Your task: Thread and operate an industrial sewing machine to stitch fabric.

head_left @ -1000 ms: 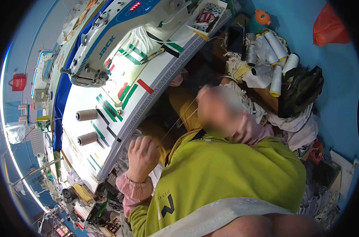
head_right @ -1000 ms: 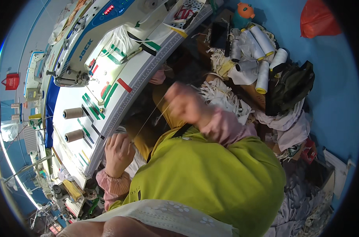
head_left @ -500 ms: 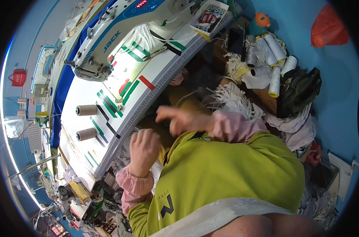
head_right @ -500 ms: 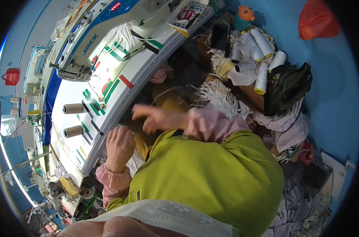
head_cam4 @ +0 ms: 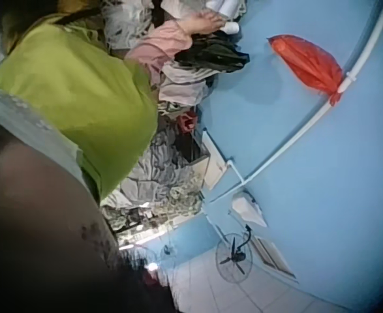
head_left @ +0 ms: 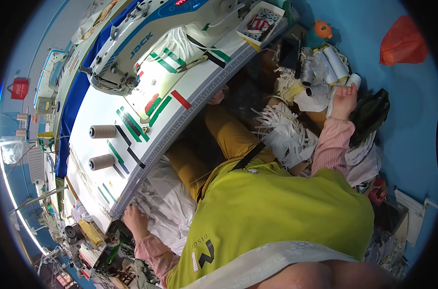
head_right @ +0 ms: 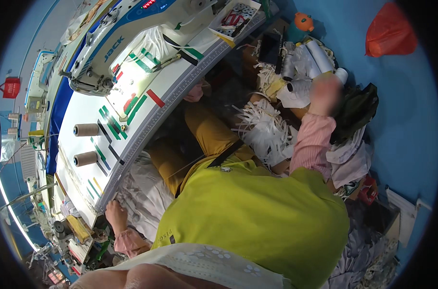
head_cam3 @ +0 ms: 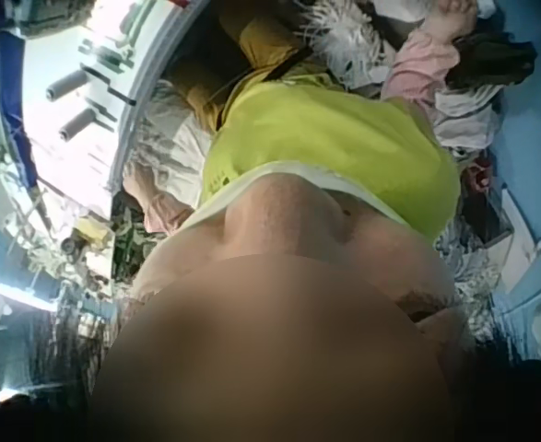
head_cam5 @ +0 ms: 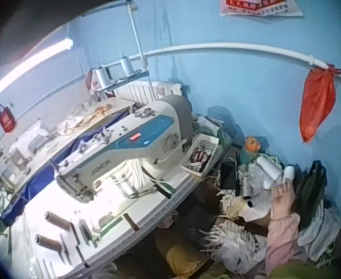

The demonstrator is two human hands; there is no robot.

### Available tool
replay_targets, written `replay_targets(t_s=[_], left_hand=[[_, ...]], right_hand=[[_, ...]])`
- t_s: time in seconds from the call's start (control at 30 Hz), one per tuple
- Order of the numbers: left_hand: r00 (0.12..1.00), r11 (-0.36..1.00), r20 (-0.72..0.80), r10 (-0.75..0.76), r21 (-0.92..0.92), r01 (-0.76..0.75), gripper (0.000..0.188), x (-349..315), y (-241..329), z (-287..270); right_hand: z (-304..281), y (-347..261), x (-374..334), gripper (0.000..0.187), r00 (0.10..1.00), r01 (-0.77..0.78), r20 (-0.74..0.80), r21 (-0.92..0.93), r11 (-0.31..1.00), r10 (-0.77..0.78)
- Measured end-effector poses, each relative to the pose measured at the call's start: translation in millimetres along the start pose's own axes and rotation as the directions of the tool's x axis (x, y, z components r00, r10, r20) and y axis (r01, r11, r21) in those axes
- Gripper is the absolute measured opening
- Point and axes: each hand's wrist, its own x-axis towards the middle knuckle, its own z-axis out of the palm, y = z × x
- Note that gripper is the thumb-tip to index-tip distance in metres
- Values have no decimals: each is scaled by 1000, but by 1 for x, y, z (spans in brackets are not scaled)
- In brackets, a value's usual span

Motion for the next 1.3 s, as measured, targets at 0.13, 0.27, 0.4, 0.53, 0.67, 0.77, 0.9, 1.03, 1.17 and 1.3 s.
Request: replay_targets(t_s=[0.13,0.27,0.4,0.53,0.67,0.77,0.9,1.03,1.17,1.3], left_hand=[[924,905,-288,250,-269,-329,10,45,120,-99],[704,705,-457,544,-206,-679,18,77,219,-172],[629,691,-503,592,-85,-718,16,79,223,-184],[798,750,-338,498,-294,-593,17,64,192,-132],[975,938,-50,215,-267,-221,22,24,51,8],[997,1000,75,-21,11,20,19,10,25,-15],[781,823,-473,407,-182,-539,11,61,156,-135],[579,682,-509,637,20,-731,16,81,218,-197],[545,680,-531,649,84,-728,18,75,218,-204],[719,746,-432,545,-141,-650,18,66,182,-149]], right_hand=[[134,97,-113,32,807,-385,254,-458,801,533],[208,152,-263,49,11,-648,627,-589,483,779],[197,151,-245,14,-161,-706,469,-670,231,868],[148,117,-151,10,359,-922,580,341,182,732],[26,-10,4,27,994,-27,-106,110,994,39],[45,-6,-7,27,996,55,62,29,998,-57],[194,111,-154,47,669,-180,460,-662,727,584],[235,157,-266,28,-235,-612,576,-713,341,783],[221,135,-232,18,-74,-882,440,-448,147,895],[168,96,-134,22,417,-906,504,165,389,757]])
